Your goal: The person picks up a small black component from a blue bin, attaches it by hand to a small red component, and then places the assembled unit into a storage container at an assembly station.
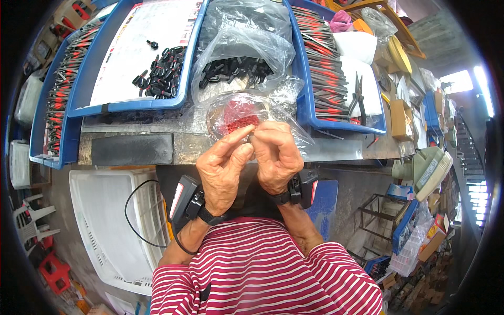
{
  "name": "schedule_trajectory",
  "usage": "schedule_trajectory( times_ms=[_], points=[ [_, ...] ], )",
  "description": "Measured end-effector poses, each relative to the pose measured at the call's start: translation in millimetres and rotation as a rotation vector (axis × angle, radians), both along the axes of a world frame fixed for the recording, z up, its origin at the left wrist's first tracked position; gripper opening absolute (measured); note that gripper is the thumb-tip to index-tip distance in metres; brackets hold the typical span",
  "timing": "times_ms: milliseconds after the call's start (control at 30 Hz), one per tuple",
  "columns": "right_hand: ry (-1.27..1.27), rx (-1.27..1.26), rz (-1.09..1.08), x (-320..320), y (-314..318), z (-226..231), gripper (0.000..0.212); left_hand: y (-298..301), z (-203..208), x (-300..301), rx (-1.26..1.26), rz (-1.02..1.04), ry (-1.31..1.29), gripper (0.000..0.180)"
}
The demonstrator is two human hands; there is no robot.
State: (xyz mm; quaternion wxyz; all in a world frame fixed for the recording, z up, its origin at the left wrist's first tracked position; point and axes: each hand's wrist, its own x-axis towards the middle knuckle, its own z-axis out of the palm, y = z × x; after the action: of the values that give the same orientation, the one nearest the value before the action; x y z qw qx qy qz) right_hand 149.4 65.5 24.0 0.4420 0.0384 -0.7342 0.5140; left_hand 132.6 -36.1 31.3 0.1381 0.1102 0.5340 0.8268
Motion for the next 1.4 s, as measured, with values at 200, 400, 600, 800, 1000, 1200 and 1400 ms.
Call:
schedule_trajectory(
  times_ms=[200,400,600,800,1000,1200,1400],
  points=[
    [-0.004,0.051,-0.013,1.8,1.7,-3.3,0.016,-7.3,1.9,-2.2,-0.056,-0.027,-0.043,0.026],
    [0.005,0.074,0.010,4.1,2.6,-4.0,0.018,-9.7,1.4,-2.7,0.022,-0.056,-0.110,0.025],
    [-0.056,-0.012,0.092,7.8,0.9,-8.7,0.019,-12.3,-0.3,-5.8,0.021,-0.010,-0.061,0.021],
    [-0.233,-0.288,0.278,8.3,9.6,-6.4,0.010,-18.2,-1.3,-14.9,-0.099,-0.109,-0.079,0.023],
    [-0.417,-0.484,0.440,4.8,26.0,-1.6,0.007,-24.0,-6.2,-22.7,-0.166,-0.135,0.122,0.020],
    [-0.580,-0.432,0.532,5.2,33.7,-1.7,0.010,-32.7,-5.8,-27.1,-0.319,-0.195,0.265,0.018],
    [-0.668,-0.412,0.604,8.3,36.5,-2.7,0.011,-41.4,-11.6,-32.2,-0.485,-0.158,0.690,0.023]
  ],
)
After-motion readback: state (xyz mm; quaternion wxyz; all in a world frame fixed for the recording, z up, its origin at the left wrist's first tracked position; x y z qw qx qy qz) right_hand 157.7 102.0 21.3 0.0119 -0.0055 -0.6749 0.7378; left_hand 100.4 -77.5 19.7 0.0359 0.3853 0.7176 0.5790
